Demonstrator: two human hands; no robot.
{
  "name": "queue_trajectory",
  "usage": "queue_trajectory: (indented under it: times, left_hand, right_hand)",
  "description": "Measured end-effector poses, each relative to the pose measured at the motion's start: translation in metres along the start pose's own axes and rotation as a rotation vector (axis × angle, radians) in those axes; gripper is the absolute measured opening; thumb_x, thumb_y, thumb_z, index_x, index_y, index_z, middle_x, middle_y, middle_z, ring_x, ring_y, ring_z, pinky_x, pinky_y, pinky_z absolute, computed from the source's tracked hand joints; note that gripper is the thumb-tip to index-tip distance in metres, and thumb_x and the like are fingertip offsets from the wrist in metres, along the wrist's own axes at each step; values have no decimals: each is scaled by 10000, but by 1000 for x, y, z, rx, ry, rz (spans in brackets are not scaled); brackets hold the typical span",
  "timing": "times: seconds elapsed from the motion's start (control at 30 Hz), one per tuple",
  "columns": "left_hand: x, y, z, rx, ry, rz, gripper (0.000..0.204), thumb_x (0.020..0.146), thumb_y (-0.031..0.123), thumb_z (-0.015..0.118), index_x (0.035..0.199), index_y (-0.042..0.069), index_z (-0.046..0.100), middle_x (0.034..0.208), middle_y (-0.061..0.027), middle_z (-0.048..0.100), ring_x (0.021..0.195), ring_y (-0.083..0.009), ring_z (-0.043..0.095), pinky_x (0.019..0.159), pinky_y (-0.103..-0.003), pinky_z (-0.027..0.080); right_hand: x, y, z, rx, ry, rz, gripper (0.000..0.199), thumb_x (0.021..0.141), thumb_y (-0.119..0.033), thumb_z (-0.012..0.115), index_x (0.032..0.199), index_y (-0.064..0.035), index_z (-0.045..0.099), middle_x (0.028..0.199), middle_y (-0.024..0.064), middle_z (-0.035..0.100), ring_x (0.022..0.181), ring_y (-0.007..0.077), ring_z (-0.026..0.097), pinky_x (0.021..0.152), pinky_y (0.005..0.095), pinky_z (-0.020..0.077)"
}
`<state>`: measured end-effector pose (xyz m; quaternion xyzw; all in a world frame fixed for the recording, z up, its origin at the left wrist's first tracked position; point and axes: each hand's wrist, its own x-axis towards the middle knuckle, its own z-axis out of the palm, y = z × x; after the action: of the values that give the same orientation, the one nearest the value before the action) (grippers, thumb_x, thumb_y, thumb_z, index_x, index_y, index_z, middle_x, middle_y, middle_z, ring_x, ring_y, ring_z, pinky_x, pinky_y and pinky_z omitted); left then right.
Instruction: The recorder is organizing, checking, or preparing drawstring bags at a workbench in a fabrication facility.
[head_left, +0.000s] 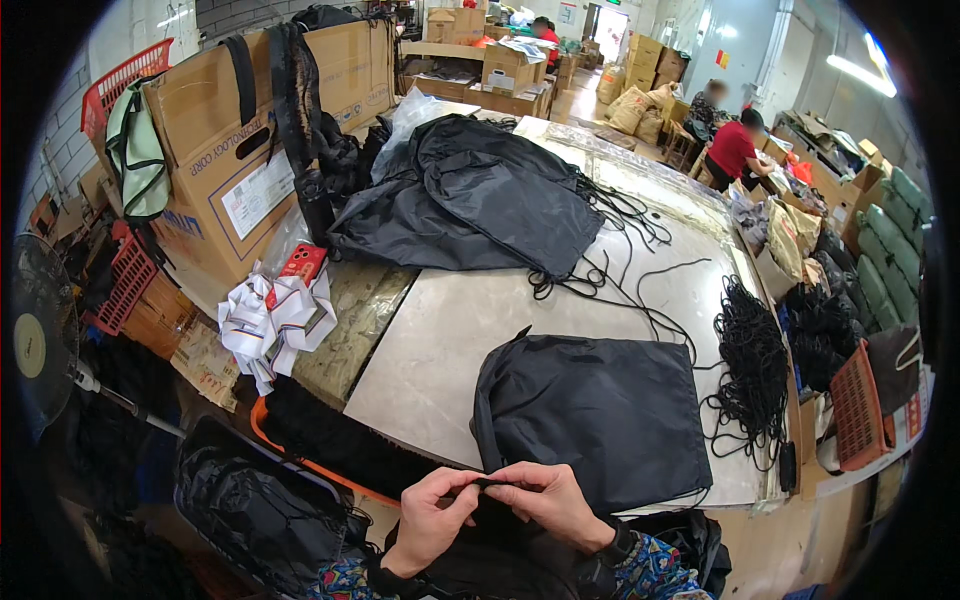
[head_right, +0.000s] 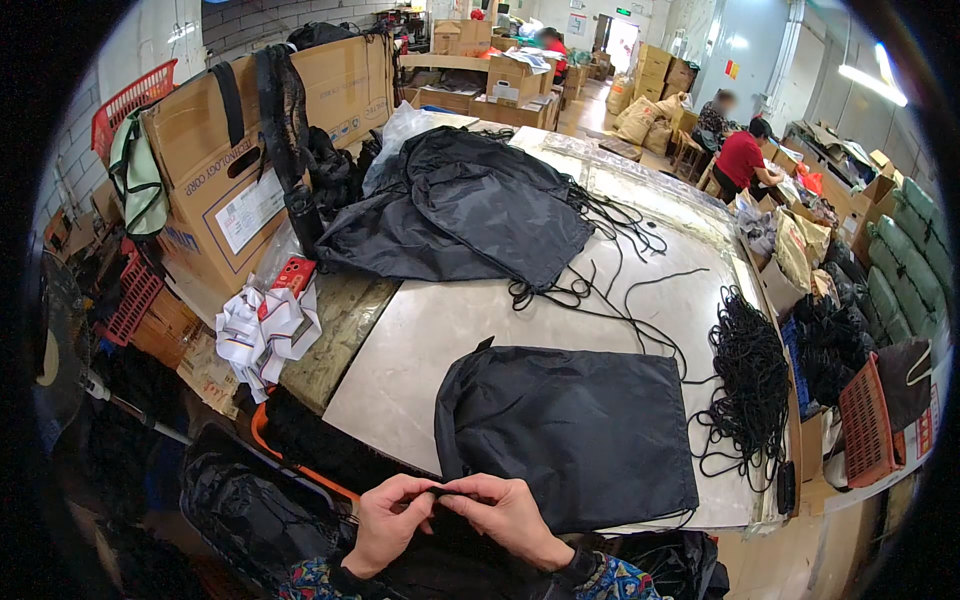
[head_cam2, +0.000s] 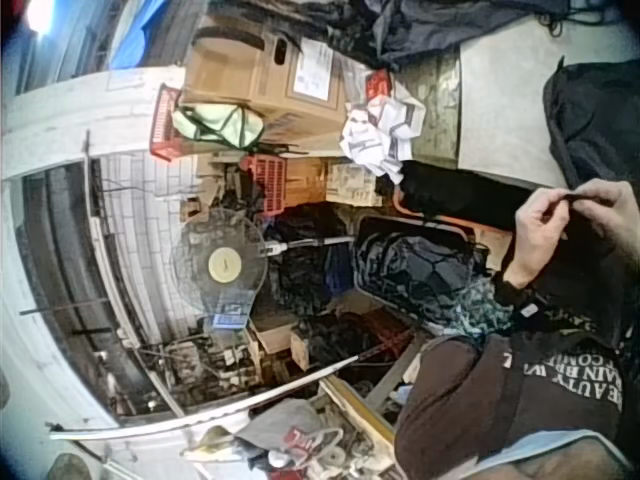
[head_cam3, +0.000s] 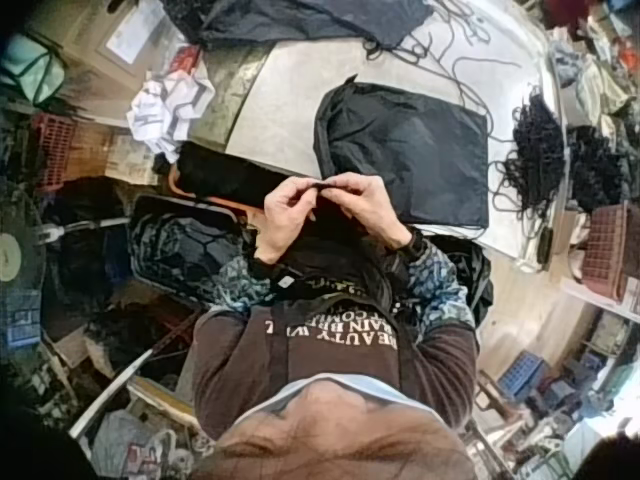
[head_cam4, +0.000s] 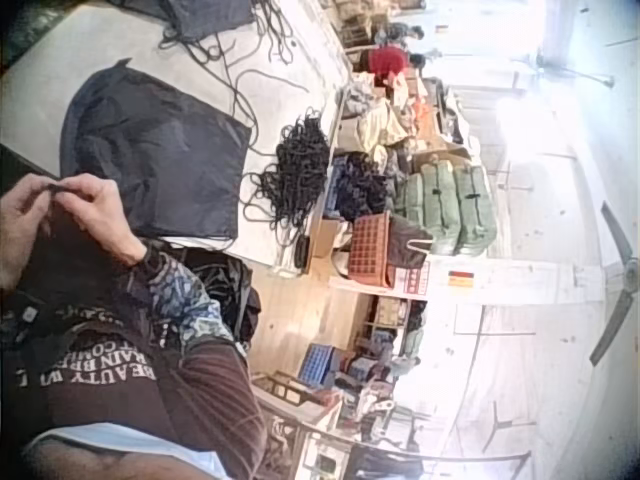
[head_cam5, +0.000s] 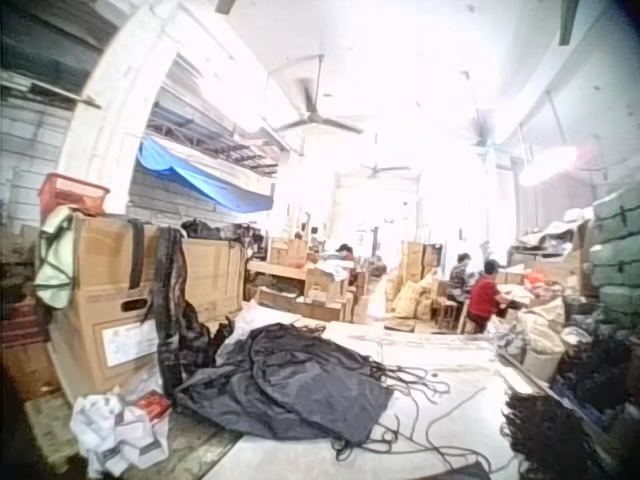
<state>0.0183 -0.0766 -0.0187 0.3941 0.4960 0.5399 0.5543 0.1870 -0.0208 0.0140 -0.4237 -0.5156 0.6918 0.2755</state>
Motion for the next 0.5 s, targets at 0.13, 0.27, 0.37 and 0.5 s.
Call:
queue_trajectory:
  times: [0.13, 0.27, 0.37, 0.5]
  left_hand:
    - [-1, -7, -1, -122, -4, -147, 177, 905, 67, 596, 1055, -22, 625, 850, -53, 638, 674, -87, 605, 549, -210, 522]
    - [-4, 0, 5, -254, 60, -151, 159, 900, 58, 599, 1036, -14, 638, 856, -51, 639, 670, -91, 612, 551, -211, 527]
    - [-4, 3, 12, 69, 125, 65, 172, 888, 70, 625, 1037, -14, 641, 865, -69, 648, 692, -108, 625, 557, -213, 528]
    - [-3, 15, 15, 401, 112, 322, 172, 857, 61, 662, 1009, -21, 654, 837, -104, 647, 620, -132, 625, 541, -224, 503]
  right_hand:
    - [6, 7, -2, -89, -89, -180, 175, 877, -102, 657, 1010, 12, 665, 779, -19, 623, 618, 25, 509, 531, 172, 388]
    - [2, 0, -4, 71, -94, 76, 171, 880, -111, 657, 1010, 0, 659, 867, -1, 631, 683, 43, 540, 617, 177, 436]
    - [4, 7, -4, 169, -48, 113, 183, 880, -107, 658, 1029, -2, 641, 894, -4, 627, 735, 40, 549, 660, 174, 445]
    - [4, 7, 0, 138, -1, -50, 200, 880, -98, 657, 1047, 6, 622, 884, -14, 629, 746, 21, 543, 635, 165, 437]
